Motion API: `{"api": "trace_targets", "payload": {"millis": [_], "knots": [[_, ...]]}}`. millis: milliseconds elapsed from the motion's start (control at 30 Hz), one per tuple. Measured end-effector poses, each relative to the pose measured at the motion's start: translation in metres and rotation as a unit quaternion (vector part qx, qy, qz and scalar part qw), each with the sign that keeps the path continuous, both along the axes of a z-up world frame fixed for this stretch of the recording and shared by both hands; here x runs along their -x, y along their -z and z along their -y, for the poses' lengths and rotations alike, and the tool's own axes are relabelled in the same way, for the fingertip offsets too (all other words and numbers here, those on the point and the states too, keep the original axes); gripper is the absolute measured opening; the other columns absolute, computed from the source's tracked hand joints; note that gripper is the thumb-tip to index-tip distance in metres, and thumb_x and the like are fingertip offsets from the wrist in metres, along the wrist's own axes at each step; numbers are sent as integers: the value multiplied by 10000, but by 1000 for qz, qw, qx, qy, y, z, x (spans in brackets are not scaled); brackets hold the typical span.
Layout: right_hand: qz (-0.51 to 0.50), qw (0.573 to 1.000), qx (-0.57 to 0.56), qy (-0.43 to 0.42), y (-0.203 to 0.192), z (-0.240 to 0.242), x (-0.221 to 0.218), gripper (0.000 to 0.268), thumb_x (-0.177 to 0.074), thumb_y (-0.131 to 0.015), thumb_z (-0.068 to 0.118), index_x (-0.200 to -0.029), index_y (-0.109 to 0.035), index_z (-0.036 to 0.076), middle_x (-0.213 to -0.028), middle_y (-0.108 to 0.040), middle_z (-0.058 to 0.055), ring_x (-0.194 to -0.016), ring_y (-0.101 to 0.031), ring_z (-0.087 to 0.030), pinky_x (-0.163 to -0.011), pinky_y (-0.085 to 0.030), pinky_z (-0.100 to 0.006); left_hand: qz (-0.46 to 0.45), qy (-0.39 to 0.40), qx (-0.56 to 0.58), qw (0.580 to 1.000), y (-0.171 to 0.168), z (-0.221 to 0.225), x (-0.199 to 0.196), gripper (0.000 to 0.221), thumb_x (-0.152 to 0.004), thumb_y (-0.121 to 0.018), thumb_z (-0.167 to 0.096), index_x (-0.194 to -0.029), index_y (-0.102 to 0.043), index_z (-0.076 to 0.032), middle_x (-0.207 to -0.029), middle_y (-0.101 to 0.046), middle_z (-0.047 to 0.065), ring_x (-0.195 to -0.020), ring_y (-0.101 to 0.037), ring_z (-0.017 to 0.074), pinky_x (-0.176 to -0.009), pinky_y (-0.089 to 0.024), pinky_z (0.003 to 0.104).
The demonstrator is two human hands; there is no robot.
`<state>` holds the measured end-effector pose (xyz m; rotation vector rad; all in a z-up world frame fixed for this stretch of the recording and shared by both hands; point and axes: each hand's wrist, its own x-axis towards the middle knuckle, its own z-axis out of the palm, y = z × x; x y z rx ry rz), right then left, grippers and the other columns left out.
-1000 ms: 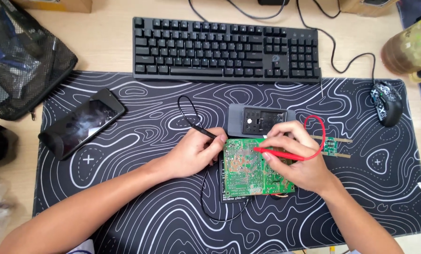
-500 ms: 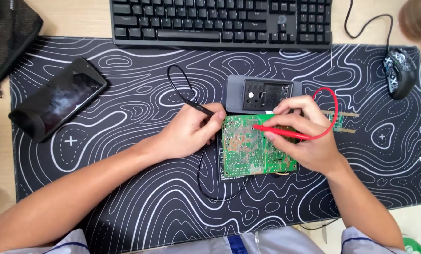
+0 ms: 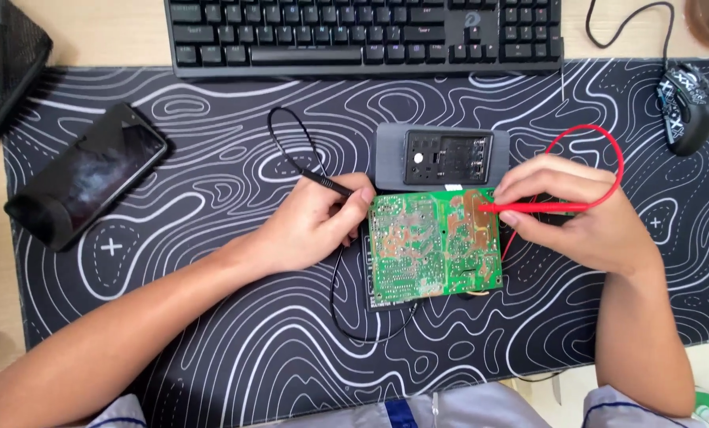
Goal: Testing a green circuit board using digital multimeter probes to check for continuity or voltage at various points.
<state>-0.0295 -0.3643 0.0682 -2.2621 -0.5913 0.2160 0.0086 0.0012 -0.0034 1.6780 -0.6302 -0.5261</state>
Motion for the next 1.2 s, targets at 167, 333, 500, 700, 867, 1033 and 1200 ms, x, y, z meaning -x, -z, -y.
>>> {"api": "trace_targets", "payload": {"millis": [167,333,500,700,867,1033,1200], "knots": [[-18,1000,-1,-6,0,8,0,135,-970,-842,89,-1097,-826,46,-1144,-833,-92,-1035,-821,-199,-991,-665,-319,-11,0,-14,1000,1,0,0,321,-1178,-434,-213,-893,-565,-144,-654,-614,-21,-596,-720,104,-589,-596,267],[-34,999,7,1,-1,11,1,114,-965,-839,106,-1065,-833,52,-1119,-841,-81,-996,-816,-189,-967,-656,-321,-8,-3,-5,1000,1,0,1,316,-1180,-440,-206,-897,-567,-145,-652,-607,-27,-592,-720,99,-579,-586,257],[-44,999,6,1,-3,16,1,103,-959,-833,102,-1052,-829,57,-1103,-846,-83,-992,-817,-188,-969,-651,-321,-7,-2,-13,1000,1,0,0,314,-1177,-443,-228,-897,-563,-151,-645,-621,-24,-586,-714,95,-579,-577,262],[-52,998,17,0,-1,21,1,115,-955,-837,132,-1048,-839,65,-1098,-856,-69,-996,-823,-176,-976,-651,-317,-19,0,-15,1000,-1,0,0,296,-1166,-446,-209,-902,-565,-146,-662,-619,-20,-590,-719,101,-576,-594,261],[-53,998,17,-5,-1,23,1,126,-955,-836,138,-1061,-842,70,-1116,-855,-70,-998,-824,-175,-978,-652,-317,-11,1,-11,1000,-1,0,0,312,-1178,-443,-218,-897,-560,-148,-653,-610,-26,-597,-723,101,-576,-586,262],[-51,998,21,-8,-3,24,2,109,-954,-835,141,-1041,-843,76,-1106,-854,-64,-983,-828,-171,-972,-651,-315,-10,-1,-13,1000,-2,0,0,307,-1175,-442,-215,-904,-568,-146,-659,-614,-26,-592,-719,97,-572,-592,258],[-54,998,22,1,-3,24,1,110,-960,-831,135,-1051,-842,75,-1102,-851,-62,-997,-818,-174,-963,-644,-317,-12,1,-17,1000,0,0,0,315,-1179,-436,-221,-897,-557,-151,-670,-592,-39,-617,-750,107,-572,-606,256]]}}
